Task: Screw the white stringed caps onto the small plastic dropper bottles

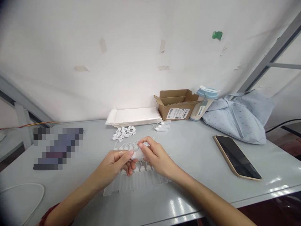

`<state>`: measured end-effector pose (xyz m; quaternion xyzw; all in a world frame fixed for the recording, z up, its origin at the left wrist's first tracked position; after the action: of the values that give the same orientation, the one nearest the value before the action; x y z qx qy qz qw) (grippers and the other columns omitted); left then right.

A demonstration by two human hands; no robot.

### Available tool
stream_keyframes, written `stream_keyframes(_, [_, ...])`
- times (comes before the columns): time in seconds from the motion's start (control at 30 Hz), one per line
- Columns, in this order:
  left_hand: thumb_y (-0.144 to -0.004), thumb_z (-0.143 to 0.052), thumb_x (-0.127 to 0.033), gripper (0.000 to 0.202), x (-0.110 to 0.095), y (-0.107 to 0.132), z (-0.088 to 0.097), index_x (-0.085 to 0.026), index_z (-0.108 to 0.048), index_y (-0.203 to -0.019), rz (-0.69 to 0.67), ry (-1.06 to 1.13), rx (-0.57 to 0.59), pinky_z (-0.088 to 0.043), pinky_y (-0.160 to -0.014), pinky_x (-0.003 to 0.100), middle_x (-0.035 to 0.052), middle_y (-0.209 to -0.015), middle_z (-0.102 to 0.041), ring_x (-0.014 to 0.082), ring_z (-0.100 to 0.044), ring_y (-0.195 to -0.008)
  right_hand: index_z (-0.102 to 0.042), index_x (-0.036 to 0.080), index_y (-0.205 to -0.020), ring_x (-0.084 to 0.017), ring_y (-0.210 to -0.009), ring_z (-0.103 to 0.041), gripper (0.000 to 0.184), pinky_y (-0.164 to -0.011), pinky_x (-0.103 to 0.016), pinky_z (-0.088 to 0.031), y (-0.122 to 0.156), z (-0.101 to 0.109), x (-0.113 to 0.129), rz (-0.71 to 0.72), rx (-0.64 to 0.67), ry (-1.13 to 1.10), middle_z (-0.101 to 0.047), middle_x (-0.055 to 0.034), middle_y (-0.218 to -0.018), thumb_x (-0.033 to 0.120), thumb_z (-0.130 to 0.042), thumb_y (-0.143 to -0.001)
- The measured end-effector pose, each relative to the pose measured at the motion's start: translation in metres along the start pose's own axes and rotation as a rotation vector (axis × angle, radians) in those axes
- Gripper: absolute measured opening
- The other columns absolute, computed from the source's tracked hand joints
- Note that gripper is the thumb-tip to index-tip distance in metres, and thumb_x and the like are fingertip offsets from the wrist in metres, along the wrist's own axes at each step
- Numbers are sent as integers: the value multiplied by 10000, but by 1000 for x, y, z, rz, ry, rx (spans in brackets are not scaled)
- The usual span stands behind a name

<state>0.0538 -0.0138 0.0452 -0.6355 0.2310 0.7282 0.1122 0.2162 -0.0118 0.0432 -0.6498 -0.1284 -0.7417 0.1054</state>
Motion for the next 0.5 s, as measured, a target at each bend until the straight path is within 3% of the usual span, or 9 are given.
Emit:
stream_keyframes(0.13, [-847, -524, -392, 290, -1, 3, 0, -153, -642, -733, -105, -149, -49, -480, -604, 256, 11, -606, -606, 141, -572, -592, -473, 215, -853, -61, -441, -222, 259, -417, -174, -205, -1, -2, 1, -27, -21, -38, -207, 99, -525, 470, -439, -887])
stream_keyframes(0.3, [-801, -591, -279, 155, -3, 7, 0, -190, -669, -903, -324, -337, -214, -481, -681, 258, 22, -816, -669, 155, -594, -721, -466, 193, -777, -57, -442, -195, 292, -409, -181, -160, -3, -3, 1, -88, -9, -125, -223, 98, -518, 475, -463, -851])
stream_keyframes(0.4, [-837, -551, -323, 187, -3, 6, 0, -187, -669, -885, -221, -218, -142, -485, -651, 242, 16, -777, -667, 144, -596, -687, -459, 196, -806, -55, -438, -176, 296, -409, -176, -164, -2, -3, 2, -86, 1, -166, -227, 107, -496, 489, -466, -852])
stream_keyframes(0.5, [-883, -466, -410, 355, -4, 6, -1, -155, -651, -719, -96, -131, -54, -478, -606, 241, 17, -642, -632, 132, -574, -595, -447, 202, -816, -51, -432, -165, 300, -408, -174, -169, 0, -3, 3, -76, -2, -180, -231, 112, -482, 497, -456, -867])
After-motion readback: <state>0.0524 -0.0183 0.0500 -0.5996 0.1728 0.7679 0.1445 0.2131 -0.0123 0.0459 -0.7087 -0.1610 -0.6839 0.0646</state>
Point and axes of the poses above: each hand's wrist, its own y-axis away from the middle knuckle, its own z-axis out of the back of the hand, x = y × z, the point moved 2 cm from there along -y, towards the middle knuckle
